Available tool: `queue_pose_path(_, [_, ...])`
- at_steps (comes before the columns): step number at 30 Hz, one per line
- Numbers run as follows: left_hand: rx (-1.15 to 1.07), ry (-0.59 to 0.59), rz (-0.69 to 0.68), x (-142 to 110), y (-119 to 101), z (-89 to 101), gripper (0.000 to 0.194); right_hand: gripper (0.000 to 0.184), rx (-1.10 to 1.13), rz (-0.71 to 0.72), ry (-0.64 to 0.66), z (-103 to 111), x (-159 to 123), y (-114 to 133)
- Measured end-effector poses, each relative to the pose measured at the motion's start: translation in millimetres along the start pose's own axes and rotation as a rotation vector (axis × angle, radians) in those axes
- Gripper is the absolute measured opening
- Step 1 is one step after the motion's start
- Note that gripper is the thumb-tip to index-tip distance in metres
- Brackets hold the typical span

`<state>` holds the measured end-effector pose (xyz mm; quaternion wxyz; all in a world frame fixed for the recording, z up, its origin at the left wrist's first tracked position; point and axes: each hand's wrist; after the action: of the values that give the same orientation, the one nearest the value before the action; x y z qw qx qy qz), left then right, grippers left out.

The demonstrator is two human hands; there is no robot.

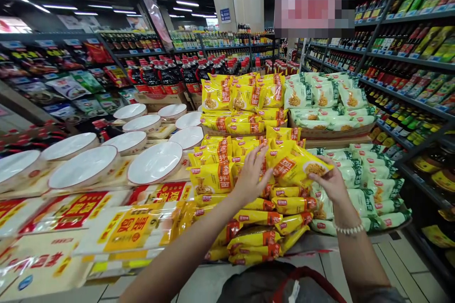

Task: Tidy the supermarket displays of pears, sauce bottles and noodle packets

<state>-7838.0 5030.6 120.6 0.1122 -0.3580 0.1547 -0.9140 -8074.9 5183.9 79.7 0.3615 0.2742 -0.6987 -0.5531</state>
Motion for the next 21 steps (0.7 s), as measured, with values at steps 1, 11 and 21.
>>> queue_pose_path(1, [-0.096, 0.030, 0.122, 8, 4, -6.9, 0.061, 0.060, -0.028, 0.021, 0.038, 5, 13, 1])
queue_pose_path(11, [-0.111, 0.033, 0.347, 25, 9, -43.5, 0.005, 0.062, -0.045, -0.068, 0.115, 6, 53, -10])
queue_pose_path(21, [0.361, -0.008, -0.503, 105, -66, 22.0, 0.018, 0.048, -0.319, 0.060, 0.242, -7, 3, 46])
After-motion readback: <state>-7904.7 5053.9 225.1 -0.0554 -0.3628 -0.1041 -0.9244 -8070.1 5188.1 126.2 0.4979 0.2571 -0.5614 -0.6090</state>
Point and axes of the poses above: each hand's wrist, its own x-axis towards the middle knuckle, its own z-axis out of the back of the hand, y = z × x, and after that the axes turned 6 degrees about -z, right-handed
